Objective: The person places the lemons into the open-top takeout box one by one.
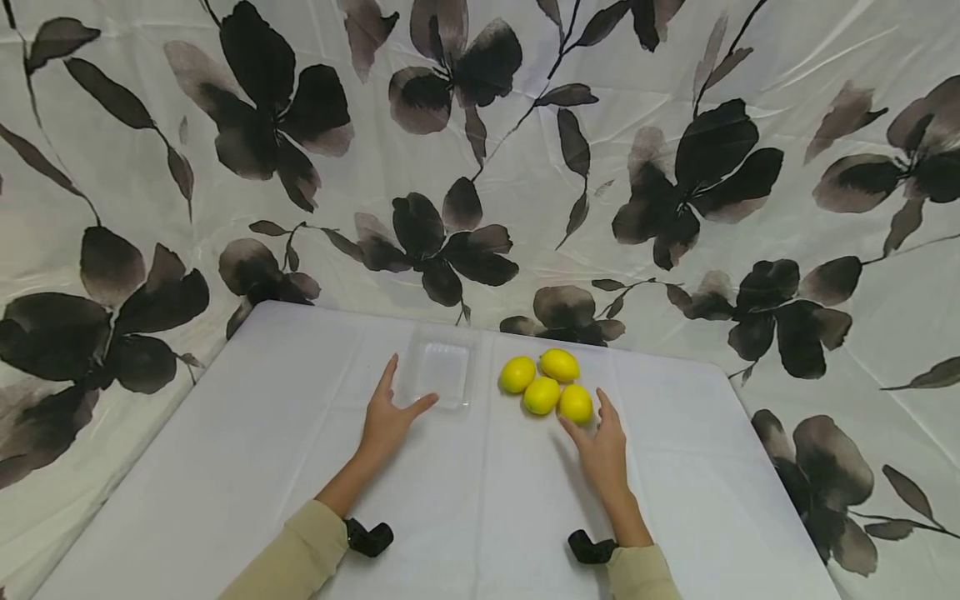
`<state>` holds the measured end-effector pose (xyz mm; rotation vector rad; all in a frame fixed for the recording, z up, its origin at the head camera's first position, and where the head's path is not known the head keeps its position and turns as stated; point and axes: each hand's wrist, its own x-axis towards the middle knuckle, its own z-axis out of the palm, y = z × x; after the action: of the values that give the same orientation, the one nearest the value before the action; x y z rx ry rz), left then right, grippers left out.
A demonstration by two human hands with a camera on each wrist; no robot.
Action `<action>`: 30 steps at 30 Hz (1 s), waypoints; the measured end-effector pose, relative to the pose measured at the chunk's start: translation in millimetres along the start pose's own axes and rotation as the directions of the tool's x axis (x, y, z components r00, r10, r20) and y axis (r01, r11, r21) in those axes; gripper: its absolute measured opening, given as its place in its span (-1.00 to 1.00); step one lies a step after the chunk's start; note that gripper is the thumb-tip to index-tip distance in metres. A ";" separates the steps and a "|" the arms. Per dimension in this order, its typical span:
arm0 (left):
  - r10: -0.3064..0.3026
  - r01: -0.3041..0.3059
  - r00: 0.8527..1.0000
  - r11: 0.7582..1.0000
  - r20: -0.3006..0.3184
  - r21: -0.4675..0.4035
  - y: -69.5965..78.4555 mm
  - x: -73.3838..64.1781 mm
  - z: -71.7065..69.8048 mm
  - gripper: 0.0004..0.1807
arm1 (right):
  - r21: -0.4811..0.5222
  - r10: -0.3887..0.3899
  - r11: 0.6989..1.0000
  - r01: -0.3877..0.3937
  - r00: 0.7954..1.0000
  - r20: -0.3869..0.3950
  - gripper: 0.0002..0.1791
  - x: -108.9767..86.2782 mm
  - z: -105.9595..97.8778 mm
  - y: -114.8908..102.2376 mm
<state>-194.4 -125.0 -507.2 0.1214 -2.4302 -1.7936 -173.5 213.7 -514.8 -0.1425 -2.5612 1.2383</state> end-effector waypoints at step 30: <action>-0.046 0.052 0.997 0.995 0.064 -0.090 -14.9 14.9 5.4 0.03 | 0.075 0.041 0.996 -0.039 0.999 -0.032 -0.29 19.3 12.0 11.8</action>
<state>-210.0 -126.2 -522.4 0.1204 -2.4009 -1.9542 -196.0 216.2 -526.9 -0.1978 -2.4920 1.3320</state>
